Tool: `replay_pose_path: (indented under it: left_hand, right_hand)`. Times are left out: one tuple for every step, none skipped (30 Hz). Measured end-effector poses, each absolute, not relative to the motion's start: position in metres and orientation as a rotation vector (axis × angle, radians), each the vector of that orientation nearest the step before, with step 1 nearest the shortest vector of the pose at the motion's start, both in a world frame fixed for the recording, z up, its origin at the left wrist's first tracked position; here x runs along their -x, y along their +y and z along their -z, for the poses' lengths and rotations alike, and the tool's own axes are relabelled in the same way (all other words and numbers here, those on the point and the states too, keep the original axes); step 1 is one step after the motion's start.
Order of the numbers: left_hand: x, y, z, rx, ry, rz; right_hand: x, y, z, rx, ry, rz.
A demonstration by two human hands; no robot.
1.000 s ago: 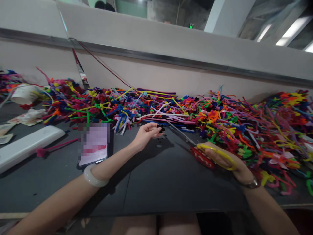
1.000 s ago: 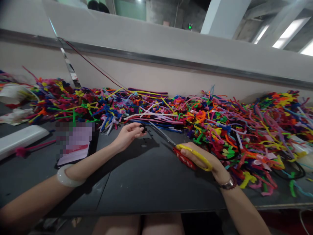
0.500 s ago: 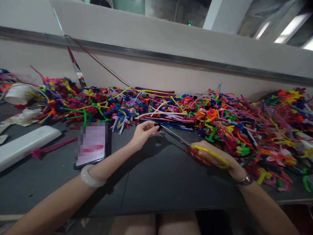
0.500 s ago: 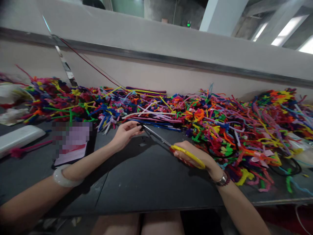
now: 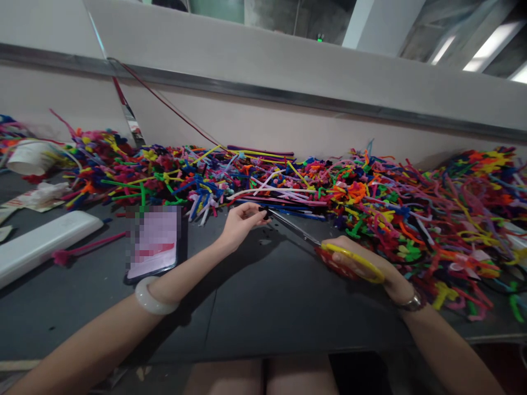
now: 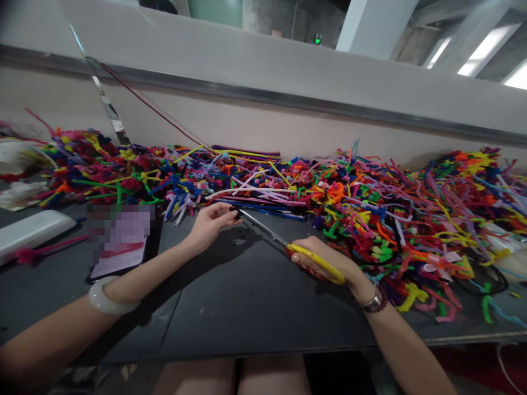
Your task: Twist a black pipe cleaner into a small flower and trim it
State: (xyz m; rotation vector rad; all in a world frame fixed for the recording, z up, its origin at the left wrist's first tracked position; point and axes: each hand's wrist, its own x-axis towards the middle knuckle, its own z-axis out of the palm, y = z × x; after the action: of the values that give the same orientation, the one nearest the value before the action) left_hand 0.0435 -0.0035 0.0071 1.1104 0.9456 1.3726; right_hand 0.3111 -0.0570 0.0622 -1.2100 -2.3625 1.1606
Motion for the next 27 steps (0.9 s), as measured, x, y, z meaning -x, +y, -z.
replay_pose_path:
  left_hand:
    - [-0.044, -0.003, -0.007, -1.108, 0.942, -1.375]
    - [-0.044, -0.003, -0.007, -1.104, 0.939, -1.376]
    - [-0.044, -0.003, -0.007, -1.1, 0.937, -1.377]
    - [-0.044, -0.003, -0.007, -1.095, 0.936, -1.377]
    - [-0.044, -0.003, -0.007, -1.09, 0.936, -1.376]
    - [-0.044, -0.003, -0.007, -1.085, 0.936, -1.376]
    - [-0.044, -0.003, -0.007, -1.081, 0.937, -1.376]
    - [-0.043, -0.003, -0.007, -1.078, 0.939, -1.377]
    - [-0.043, -0.003, -0.007, -1.076, 0.941, -1.378]
    - [-0.043, -0.003, -0.007, -1.075, 0.944, -1.378]
    - [-0.043, -0.003, -0.007, -1.074, 0.947, -1.375]
    - [-0.043, -0.003, -0.007, -1.073, 0.949, -1.372]
    - [-0.043, -0.003, -0.007, -1.071, 0.952, -1.368]
    - [-0.043, -0.003, -0.007, -1.069, 0.955, -1.365]
    - [-0.043, -0.003, -0.007, -1.066, 0.959, -1.363]
    - [-0.043, -0.003, -0.008, -1.063, 0.963, -1.364]
    - [-0.043, -0.003, -0.008, -1.058, 0.968, -1.368]
    - [-0.043, -0.003, -0.007, -1.051, 0.973, -1.372]
    - [-0.043, -0.002, -0.007, -1.045, 0.976, -1.375]
    - [-0.042, -0.002, -0.007, -1.04, 0.976, -1.377]
    - [-0.042, -0.002, -0.007, -1.036, 0.972, -1.378]
    - [-0.042, -0.002, -0.007, -1.033, 0.967, -1.379]
    - [-0.041, -0.002, -0.007, -1.03, 0.962, -1.381]
    - [-0.041, -0.002, -0.006, -1.028, 0.957, -1.383]
    - [-0.041, -0.001, -0.006, -1.026, 0.955, -1.386]
    - [-0.041, -0.001, -0.006, -1.023, 0.955, -1.389]
    - [-0.04, -0.001, -0.005, -1.022, 0.954, -1.391]
  right_hand:
    - [-0.311, -0.056, -0.061, 1.199, -2.376, -1.177]
    - [-0.312, -0.055, -0.06, 1.191, -2.391, -1.191]
    - [-0.312, -0.054, -0.059, 1.189, -2.402, -1.2]
    - [-0.312, -0.053, -0.058, 1.189, -2.405, -1.206]
    - [-0.312, -0.053, -0.057, 1.186, -2.407, -1.216]
    - [-0.312, -0.052, -0.056, 1.189, -2.408, -1.224]
    - [-0.312, -0.052, -0.056, 1.195, -2.407, -1.225]
    - [-0.313, -0.052, -0.055, 1.197, -2.407, -1.223]
    - [-0.313, -0.051, -0.054, 1.197, -2.409, -1.221]
    - [-0.312, -0.051, -0.054, 1.194, -2.411, -1.222]
    - [-0.312, -0.051, -0.053, 1.196, -2.413, -1.224]
    - [-0.312, -0.051, -0.052, 1.202, -2.417, -1.221]
    - [-0.311, -0.05, -0.052, 1.21, -2.424, -1.207]
    - [-0.31, -0.05, -0.051, 1.227, -2.43, -1.182]
    - [-0.308, -0.049, -0.05, 1.25, -2.437, -1.152]
    - [-0.307, -0.048, -0.049, 1.271, -2.443, -1.123]
    - [-0.307, -0.047, -0.048, 1.288, -2.446, -1.102]
    - [-0.306, -0.046, -0.047, 1.301, -2.442, -1.102]
    - [-0.306, -0.045, -0.046, 1.31, -2.425, -1.118]
    - [-0.306, -0.044, -0.046, 1.312, -2.393, -1.141]
    - [-0.307, -0.044, -0.046, 1.309, -2.352, -1.164]
    - [-0.307, -0.045, -0.047, 1.304, -2.304, -1.191]
    - [-0.308, -0.046, -0.049, 1.29, -2.252, -1.217]
    - [-0.308, -0.048, -0.051, 1.266, -2.205, -1.239]
    - [-0.309, -0.051, -0.053, 1.238, -2.165, -1.252]
    - [-0.309, -0.054, -0.056, 1.211, -2.128, -1.256]
    - [-0.31, -0.057, -0.058, 1.192, -2.102, -1.254]
